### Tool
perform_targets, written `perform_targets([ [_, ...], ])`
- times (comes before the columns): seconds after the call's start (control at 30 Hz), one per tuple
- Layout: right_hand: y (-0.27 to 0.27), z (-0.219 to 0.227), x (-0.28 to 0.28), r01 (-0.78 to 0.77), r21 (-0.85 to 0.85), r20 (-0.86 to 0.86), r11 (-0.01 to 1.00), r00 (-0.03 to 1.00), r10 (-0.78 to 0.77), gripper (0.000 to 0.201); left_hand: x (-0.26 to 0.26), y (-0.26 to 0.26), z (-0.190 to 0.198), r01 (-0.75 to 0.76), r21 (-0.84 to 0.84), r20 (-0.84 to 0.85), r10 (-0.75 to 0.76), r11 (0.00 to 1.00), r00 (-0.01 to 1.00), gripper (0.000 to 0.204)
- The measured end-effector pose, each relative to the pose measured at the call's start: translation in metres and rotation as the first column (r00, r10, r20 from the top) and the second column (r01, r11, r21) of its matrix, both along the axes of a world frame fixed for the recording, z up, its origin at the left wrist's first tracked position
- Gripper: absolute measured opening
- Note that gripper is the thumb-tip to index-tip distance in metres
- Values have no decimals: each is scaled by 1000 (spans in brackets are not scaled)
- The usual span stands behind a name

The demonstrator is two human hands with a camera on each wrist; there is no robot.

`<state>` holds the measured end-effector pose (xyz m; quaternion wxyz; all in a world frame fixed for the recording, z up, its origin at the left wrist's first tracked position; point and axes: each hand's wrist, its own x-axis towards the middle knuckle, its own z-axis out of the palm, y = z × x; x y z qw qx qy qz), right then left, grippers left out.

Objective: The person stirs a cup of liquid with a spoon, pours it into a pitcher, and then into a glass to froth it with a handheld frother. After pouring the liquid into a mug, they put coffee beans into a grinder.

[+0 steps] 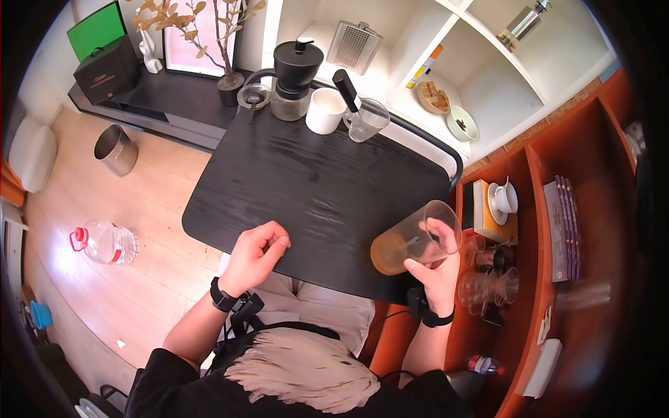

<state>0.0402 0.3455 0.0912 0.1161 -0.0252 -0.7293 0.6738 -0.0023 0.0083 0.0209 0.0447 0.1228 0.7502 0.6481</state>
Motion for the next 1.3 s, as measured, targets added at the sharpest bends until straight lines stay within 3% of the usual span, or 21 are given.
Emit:
perform_targets([
  [0.07, 3, 0, 2, 38, 84, 12, 996, 999, -39, 87, -1, -1, 2, 32, -5, 49, -32, 999, 998, 11],
  [0.13, 5, 3, 6, -30, 257, 7, 966, 1000, 29, 86, -11, 6, 5, 60, 15, 66, -61, 998, 996, 8],
  [0.17, 8, 2, 9, -23, 261, 27, 965, 999, 16, 85, -20, 10, 9, 84, 32, 78, -87, 996, 993, 12],
  [0.2, 7, -2, 12, -23, 257, 20, 966, 1000, 18, 85, -30, 12, 18, 82, 27, 71, -84, 996, 994, 12],
  [0.27, 8, -10, 18, 83, 117, -21, 990, 996, -82, 86, -58, 21, 44, 173, -178, 14, -174, 969, 985, 32],
  [0.33, 9, -15, 27, 83, 109, -32, 991, 996, -80, 86, -95, 39, 57, 169, -204, -87, -190, 964, 978, 47],
  [0.4, 7, -21, 35, 61, -18, -21, 998, 998, -62, 85, -131, 61, 67, 119, -242, -176, -164, 963, 971, 52],
  [0.47, 8, -29, 42, 62, -36, -42, 997, 997, -63, 85, -162, 83, 61, 65, -255, -225, -125, 965, 966, 57],
  [0.53, 6, -32, 48, 83, -25, -66, 996, 994, -85, 85, -187, 101, 54, -80, -297, -239, 7, 952, 971, 61],
  [0.57, 5, -31, 50, 91, -36, -69, 995, 993, -93, 85, -194, 106, 51, -81, -254, -178, 35, 964, 983, 62],
  [0.6, 4, -29, 52, 98, -43, -88, 994, 991, -101, 85, -199, 109, 47, -78, -257, -198, 26, 963, 980, 62],
  [0.67, 4, -25, 54, 121, -28, -39, 992, 992, -122, 86, -201, 114, 41, -85, -226, -80, 68, 970, 994, 58],
  [0.83, 5, -30, 50, 103, -122, -67, 987, 992, -111, 84, -197, 122, 35, -202, -151, -163, 178, 968, 970, 45],
  [1.0, 3, -23, 48, 91, -57, -35, 994, 995, -93, 82, -197, 124, 40, -118, -164, -86, 105, 979, 991, 42],
  [1.2, 4, -30, 47, 103, -37, -56, 994, 993, -105, 82, -200, 128, 36, -101, -199, -144, 73, 975, 987, 30],
  [1.3, 4, -31, 46, 112, -74, -56, 991, 992, -116, 84, -204, 132, 32, -5, -167, 38, 11, 986, 999, 29],
])
